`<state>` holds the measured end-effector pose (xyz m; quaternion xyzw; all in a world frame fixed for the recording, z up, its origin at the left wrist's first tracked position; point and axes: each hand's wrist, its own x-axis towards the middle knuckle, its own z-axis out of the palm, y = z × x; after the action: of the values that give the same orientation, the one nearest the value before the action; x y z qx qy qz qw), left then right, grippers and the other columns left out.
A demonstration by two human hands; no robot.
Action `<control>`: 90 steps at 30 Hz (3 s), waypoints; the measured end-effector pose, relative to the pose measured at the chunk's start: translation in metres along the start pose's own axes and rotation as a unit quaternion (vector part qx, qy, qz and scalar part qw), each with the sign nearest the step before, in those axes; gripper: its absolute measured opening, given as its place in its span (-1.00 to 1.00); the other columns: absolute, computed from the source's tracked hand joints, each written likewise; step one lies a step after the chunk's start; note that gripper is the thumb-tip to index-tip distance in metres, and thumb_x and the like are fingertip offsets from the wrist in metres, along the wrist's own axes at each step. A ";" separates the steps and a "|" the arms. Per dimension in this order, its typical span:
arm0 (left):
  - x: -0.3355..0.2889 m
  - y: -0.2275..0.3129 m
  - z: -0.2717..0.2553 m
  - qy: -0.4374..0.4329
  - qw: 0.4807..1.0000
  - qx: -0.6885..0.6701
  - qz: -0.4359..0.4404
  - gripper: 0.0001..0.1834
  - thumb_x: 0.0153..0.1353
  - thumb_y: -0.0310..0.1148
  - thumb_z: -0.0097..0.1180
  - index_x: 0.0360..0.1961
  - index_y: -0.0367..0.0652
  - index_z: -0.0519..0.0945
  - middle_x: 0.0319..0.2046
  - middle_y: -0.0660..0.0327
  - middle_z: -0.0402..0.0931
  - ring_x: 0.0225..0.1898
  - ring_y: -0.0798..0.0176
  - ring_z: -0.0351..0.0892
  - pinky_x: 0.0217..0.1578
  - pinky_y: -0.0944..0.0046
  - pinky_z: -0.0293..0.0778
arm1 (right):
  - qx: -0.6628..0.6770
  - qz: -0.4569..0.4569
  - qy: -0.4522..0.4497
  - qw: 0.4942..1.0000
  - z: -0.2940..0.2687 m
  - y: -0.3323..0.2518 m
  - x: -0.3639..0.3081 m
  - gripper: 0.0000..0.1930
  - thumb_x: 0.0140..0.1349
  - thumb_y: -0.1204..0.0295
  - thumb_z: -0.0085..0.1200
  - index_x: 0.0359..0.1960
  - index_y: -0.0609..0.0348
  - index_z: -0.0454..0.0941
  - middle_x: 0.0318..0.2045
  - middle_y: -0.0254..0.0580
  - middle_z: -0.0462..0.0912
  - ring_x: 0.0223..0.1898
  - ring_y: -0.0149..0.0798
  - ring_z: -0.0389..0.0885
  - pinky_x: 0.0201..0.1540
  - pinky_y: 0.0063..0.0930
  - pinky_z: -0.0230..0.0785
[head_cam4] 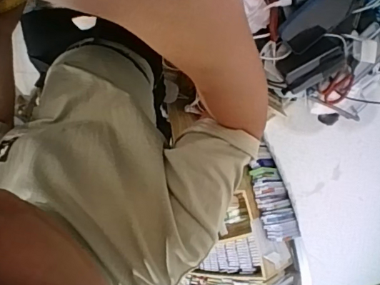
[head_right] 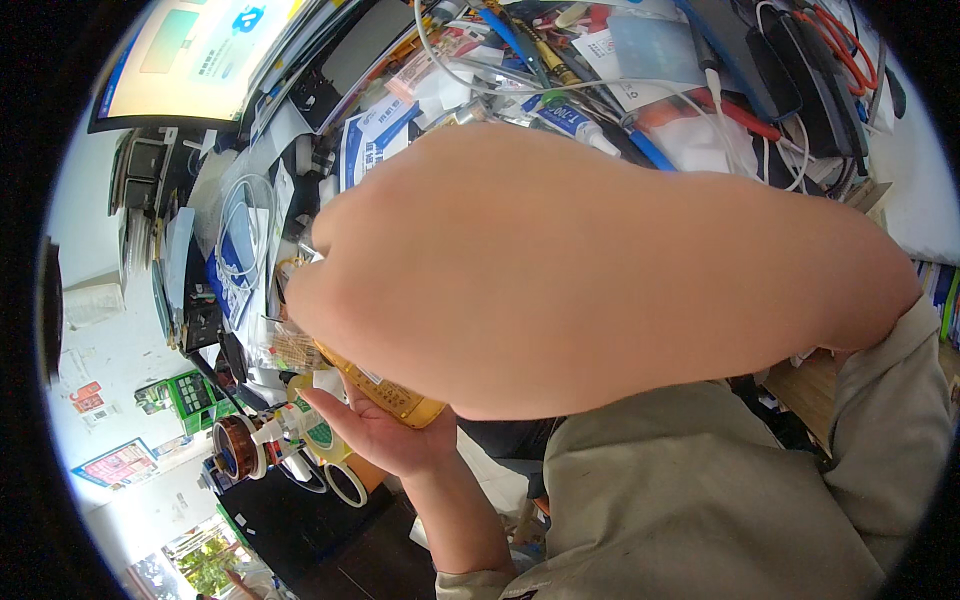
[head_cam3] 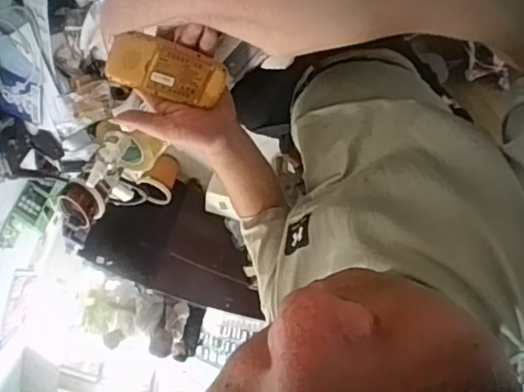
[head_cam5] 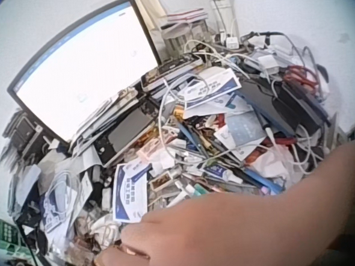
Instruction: The person disassembles a yellow mobile phone by removing the back cover, battery, and internal components. They use tweezers to carefully extract the motherboard and other parts, placing them on a cluttered workbench.
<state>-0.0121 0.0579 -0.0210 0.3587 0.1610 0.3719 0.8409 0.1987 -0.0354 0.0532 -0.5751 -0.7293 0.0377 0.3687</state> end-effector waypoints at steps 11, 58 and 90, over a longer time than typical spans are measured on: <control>0.033 0.030 0.004 -0.139 0.645 0.726 0.193 -0.32 0.37 -0.29 0.20 0.43 -0.38 0.32 0.14 -0.07 0.52 -0.01 -0.02 0.57 0.01 0.10 0.51 | 0.001 0.136 0.119 0.984 0.009 0.031 -0.004 -0.88 0.23 0.53 0.18 -0.22 0.27 0.63 -0.36 -0.03 0.66 -0.33 0.08 0.62 -0.32 -0.18 0.44; 0.018 0.024 -0.006 0.010 0.980 -0.175 -0.093 -0.17 0.45 0.39 -0.35 0.52 0.07 0.17 0.19 -0.09 0.48 0.08 0.01 0.55 0.06 -0.06 0.46 | 0.103 0.010 0.098 0.990 0.023 -0.021 -0.025 -0.88 0.11 0.64 0.23 -0.30 0.26 0.66 -0.59 -0.24 0.48 -0.65 -0.22 0.44 -0.65 -0.38 0.17; -0.036 -0.001 -0.004 0.079 0.992 -0.087 0.050 -0.15 0.44 0.43 -0.52 0.57 0.19 -0.01 0.08 -0.05 0.48 -0.02 0.02 0.60 0.05 -0.22 0.55 | 0.020 -0.040 0.042 0.998 0.041 -0.060 -0.035 -0.46 -0.01 0.47 0.20 0.12 0.15 0.69 -0.60 -0.48 0.24 -0.62 -0.51 0.29 -0.60 -0.56 0.09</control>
<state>-0.0382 0.0328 -0.0241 0.2614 0.1762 0.4534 0.8337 0.1286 -0.0704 0.0350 -0.5395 -0.7343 0.0131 0.4118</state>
